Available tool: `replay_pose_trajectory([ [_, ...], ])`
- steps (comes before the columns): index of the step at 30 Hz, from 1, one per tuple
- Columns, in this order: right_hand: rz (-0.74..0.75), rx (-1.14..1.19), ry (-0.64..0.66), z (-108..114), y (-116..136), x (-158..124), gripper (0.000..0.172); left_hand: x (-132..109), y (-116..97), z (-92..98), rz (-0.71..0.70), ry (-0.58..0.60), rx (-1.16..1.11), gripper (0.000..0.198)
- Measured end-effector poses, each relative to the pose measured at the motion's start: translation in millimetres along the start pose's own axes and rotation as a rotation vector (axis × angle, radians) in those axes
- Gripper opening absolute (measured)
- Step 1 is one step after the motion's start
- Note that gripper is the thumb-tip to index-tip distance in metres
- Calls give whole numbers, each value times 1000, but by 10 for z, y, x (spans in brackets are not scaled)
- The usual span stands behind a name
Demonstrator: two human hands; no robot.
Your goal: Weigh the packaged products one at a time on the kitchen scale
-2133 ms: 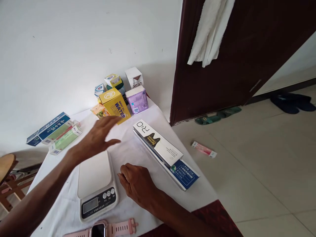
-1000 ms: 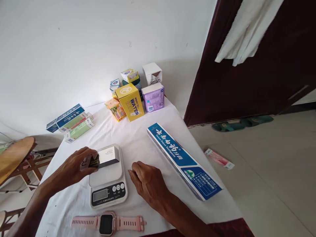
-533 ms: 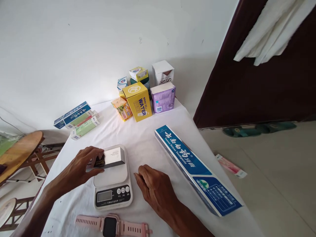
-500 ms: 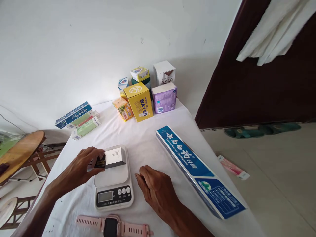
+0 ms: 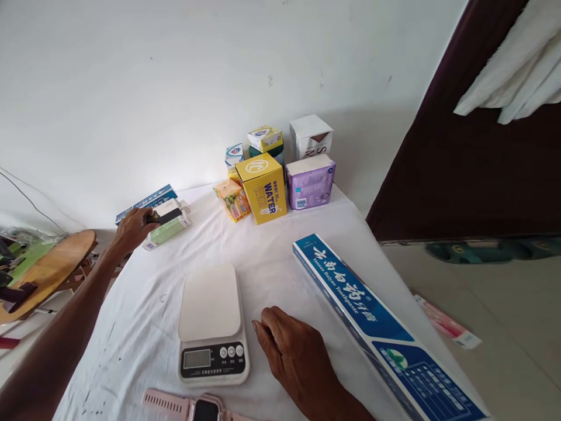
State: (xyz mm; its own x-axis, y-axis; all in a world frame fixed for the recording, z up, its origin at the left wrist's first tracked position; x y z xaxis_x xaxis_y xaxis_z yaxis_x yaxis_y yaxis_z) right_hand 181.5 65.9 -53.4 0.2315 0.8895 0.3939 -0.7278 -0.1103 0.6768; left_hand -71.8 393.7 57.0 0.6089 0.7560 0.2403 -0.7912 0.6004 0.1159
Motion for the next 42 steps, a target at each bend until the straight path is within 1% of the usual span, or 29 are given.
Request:
replay_pose_trajectory([
  [2, -9, -1, -1, -2, -16, -5, 30, 61, 110, -138, 6, 29, -5, 43],
  [6, -17, 6, -4, 5, -29, -9, 30, 62, 218, -425, 17, 93, -29, 45],
  [9, -12, 15, -13, 22, -18, -4, 31, 66, 288, -541, 33, 105, -35, 50],
  [12, -16, 16, -13, 22, -17, 7, 31, 94, 357, -573, 45, 111, -27, 52],
  [15, -24, 18, -6, 12, -28, 14, 31, 90, 373, -537, 47, 116, -13, 53],
  [17, -29, 17, -3, 5, -34, 13, 31, 61, 321, -470, 47, 111, 0, 57],
  [19, -35, 19, 2, -2, -35, 10, 31, 36, 174, -351, 31, 78, 30, 60],
  [20, -41, 21, 8, -8, -36, 9, 31, 32, 48, -274, 8, 49, 50, 60],
  [21, -48, 25, 16, -16, -37, 9, 31, 37, -121, -195, -30, 17, 64, 59],
  [22, -55, 29, 24, -23, -38, 10, 31, 49, -338, -118, -86, -13, 68, 57],
  [23, -63, 32, 32, -27, -41, 11, 30, 62, -600, -54, -158, -35, 54, 55],
  [24, -69, 34, 35, -27, -43, 12, 30, 71, -906, -3, -248, -44, 19, 54],
  [26, -77, 33, 33, -14, -49, 11, 31, 54, -1610, 94, -452, -50, -78, 54],
  [27, -77, 31, 31, -7, -51, 8, 31, 21, -1985, 159, -558, -66, -124, 55],
  [30, -89, 28, 40, -23, -74, -8, 29, -152, -3067, 286, -849, -68, -272, 57],
  [32, -112, 47, 55, -78, -104, -24, 26, -285, -3690, 271, -1018, -28, -317, 67],
  [34, -133, 64, 64, -159, -132, -43, 24, -368, -4172, 182, -1136, 6, -294, 76],
  [35, -138, 66, 66, -203, -144, -53, 21, -384, -4357, 120, -1177, 19, -271, 77],
  [36, -142, 62, 66, -244, -156, -63, 17, -385, -4510, 49, -1209, 36, -244, 73],
  [37, -145, 56, 69, -280, -169, -75, 15, -374, -4631, -28, -1233, 61, -215, 66],
  [38, -147, 52, 72, -306, -183, -86, 18, -355, -4720, -105, -1248, 97, -188, 57],
  [39, -148, 48, 74, -319, -198, -98, 24, -334, -4783, -172, -1258, 138, -166, 48],
  [40, -148, 45, 75, -320, -211, -108, 27, -316, -4821, -219, -1267, 178, -148, 42],
  [42, -146, 38, 72, -285, -226, -120, 17, -287, -4828, -230, -1270, 230, -132, 33],
])
Point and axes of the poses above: each hand's wrist, its own x-axis towards the middle knuckle, its own z-axis out of the back of the hand, y = z × x, the point moved 10 cm from there along x, towards the middle knuckle, and after that the axes turned 12 degrees about -z, right-handed, at the moved point
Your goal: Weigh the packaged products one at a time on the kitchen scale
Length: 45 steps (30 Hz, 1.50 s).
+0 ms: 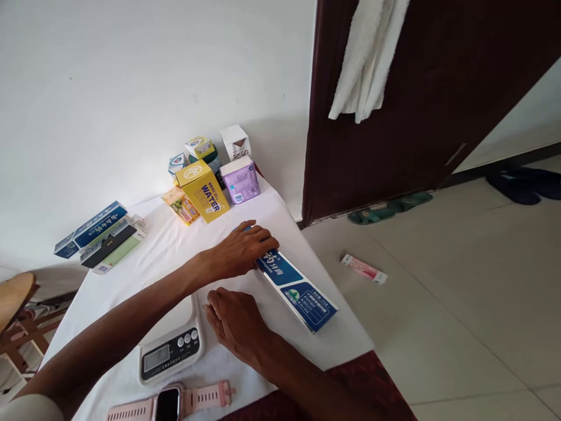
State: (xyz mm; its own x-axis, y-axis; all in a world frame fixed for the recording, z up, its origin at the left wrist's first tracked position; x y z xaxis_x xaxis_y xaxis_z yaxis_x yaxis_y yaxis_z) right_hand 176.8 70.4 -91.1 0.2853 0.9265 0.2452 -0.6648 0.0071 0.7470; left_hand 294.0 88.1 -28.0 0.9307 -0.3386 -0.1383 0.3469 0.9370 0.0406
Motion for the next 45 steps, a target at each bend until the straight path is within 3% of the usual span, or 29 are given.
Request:
replay_pose_trajectory([
  [3, 15, -9, -8, 95, 28, -1, 19, -160, 49, 152, 45, 1, -2, 31],
  [5, 33, -10, -6, 154, 77, 9, 22, -397, 119, 311, 116, -36, -3, 27],
  [8, 58, -7, 0, 220, 152, 27, 24, -960, 276, 559, 271, -138, -24, 30],
  [11, 67, -3, -4, 263, 190, 37, 26, -1684, 389, 688, 444, -203, -33, 38],
  [13, 70, 1, -5, 272, 198, 37, 27, -2157, 393, 655, 551, -193, -54, 38],
  [16, 87, 2, -24, 281, 205, 35, 28, -2727, 288, 453, 685, -128, -118, 40],
  [20, 108, -15, -60, 291, 214, 34, 29, -3138, 86, 119, 815, -44, -208, 37],
  [23, 112, -28, -67, 287, 220, 36, 31, -3217, -5, -32, 852, -43, -269, 34],
  [27, 50, 13, -20, 251, 167, 59, 34, -3226, -31, -95, 849, -69, -270, 37],
  [33, -324, 270, 227, 171, -101, 164, 37, -3254, -76, -106, 813, -139, -296, 55],
  [35, -442, 374, 255, 203, -141, 235, 35, -3215, -93, -57, 790, -187, -278, 59],
  [40, -537, 482, 126, 268, -160, 537, 35, -3001, -114, 72, 735, -277, -227, 65],
  [45, -490, 401, -49, 150, -259, 691, 32, -2887, -85, 39, 760, -214, -241, 61],
])
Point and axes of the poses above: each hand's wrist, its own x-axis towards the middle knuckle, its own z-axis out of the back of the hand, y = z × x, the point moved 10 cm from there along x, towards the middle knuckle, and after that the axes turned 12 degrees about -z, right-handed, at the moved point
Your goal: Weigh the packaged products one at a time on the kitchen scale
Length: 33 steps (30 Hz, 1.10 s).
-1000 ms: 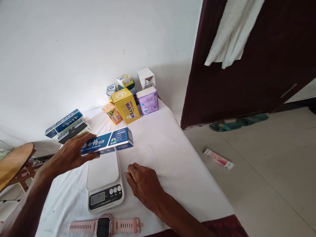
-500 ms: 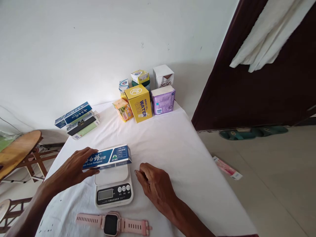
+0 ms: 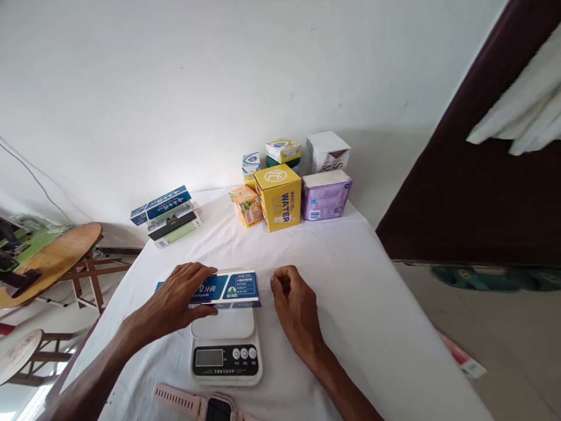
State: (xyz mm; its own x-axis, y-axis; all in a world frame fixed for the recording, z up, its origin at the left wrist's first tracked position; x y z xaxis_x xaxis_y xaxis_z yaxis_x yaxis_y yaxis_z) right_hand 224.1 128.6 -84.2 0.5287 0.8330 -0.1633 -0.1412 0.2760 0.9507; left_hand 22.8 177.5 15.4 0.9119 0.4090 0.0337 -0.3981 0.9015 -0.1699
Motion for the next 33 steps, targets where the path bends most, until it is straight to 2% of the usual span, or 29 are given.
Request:
replay_pose_trajectory([
  [5, 131, -62, 18, -83, 25, -14, 27, -121, 125, -38, 45, 16, -8, 53],
  [8, 156, -87, 20, -65, 70, -14, 24, -250, 351, 50, 84, -46, -26, 49],
  [10, 172, -95, 22, -66, 100, -4, 22, -325, 636, 200, 151, -119, -20, 47],
  [15, 188, -92, 46, -101, 113, 17, 21, -325, 1588, 759, 331, -272, 175, 53],
  [18, 190, -89, 50, -100, 102, 13, 20, -222, 2109, 962, 455, -236, 335, 52],
  [20, 197, -91, 49, -96, 100, 11, 20, -155, 2340, 1006, 505, -207, 383, 53],
  [22, 207, -92, 46, -96, 103, 12, 20, -107, 2474, 988, 519, -190, 393, 53],
  [26, 213, -86, 50, -106, 104, 19, 20, -100, 2604, 874, 525, -152, 395, 52],
  [33, 202, -95, 65, -122, 71, 12, 19, -107, 2637, 865, 524, -155, 411, 50],
])
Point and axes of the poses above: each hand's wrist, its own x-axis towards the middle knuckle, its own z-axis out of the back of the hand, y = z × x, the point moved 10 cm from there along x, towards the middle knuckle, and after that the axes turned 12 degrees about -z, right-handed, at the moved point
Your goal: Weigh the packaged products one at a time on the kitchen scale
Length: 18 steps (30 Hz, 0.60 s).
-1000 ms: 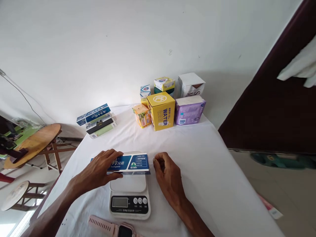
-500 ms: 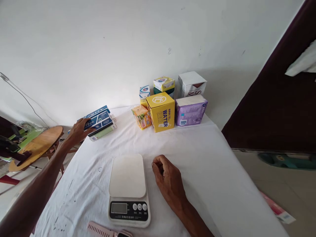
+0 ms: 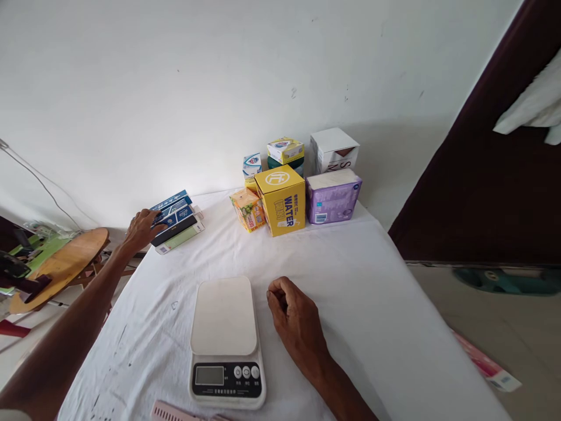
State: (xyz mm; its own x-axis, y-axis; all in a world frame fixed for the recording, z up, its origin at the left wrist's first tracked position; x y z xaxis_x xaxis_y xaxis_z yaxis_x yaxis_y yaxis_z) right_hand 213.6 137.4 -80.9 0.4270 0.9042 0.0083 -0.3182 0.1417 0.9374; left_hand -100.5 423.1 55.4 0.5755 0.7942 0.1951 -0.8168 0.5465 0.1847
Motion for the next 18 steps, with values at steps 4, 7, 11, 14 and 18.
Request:
replay_pose_trajectory([
  [4, -14, 10, 10, -10, -12, 5, 18, -3, -49, 53, -6, -22, 6, 47],
  [7, -6, 4, 4, -6, 13, 1, 17, -37, -124, 97, -15, -46, 12, 48],
  [11, 26, -4, -6, 4, 60, -10, 17, -45, -434, 223, -50, -136, 15, 54],
  [14, 36, -2, -14, 13, 76, -11, 17, 36, -993, 350, -198, -224, -64, 55],
  [18, 51, -6, -25, 19, 95, -13, 15, 260, -1893, 484, -402, -266, -237, 61],
])
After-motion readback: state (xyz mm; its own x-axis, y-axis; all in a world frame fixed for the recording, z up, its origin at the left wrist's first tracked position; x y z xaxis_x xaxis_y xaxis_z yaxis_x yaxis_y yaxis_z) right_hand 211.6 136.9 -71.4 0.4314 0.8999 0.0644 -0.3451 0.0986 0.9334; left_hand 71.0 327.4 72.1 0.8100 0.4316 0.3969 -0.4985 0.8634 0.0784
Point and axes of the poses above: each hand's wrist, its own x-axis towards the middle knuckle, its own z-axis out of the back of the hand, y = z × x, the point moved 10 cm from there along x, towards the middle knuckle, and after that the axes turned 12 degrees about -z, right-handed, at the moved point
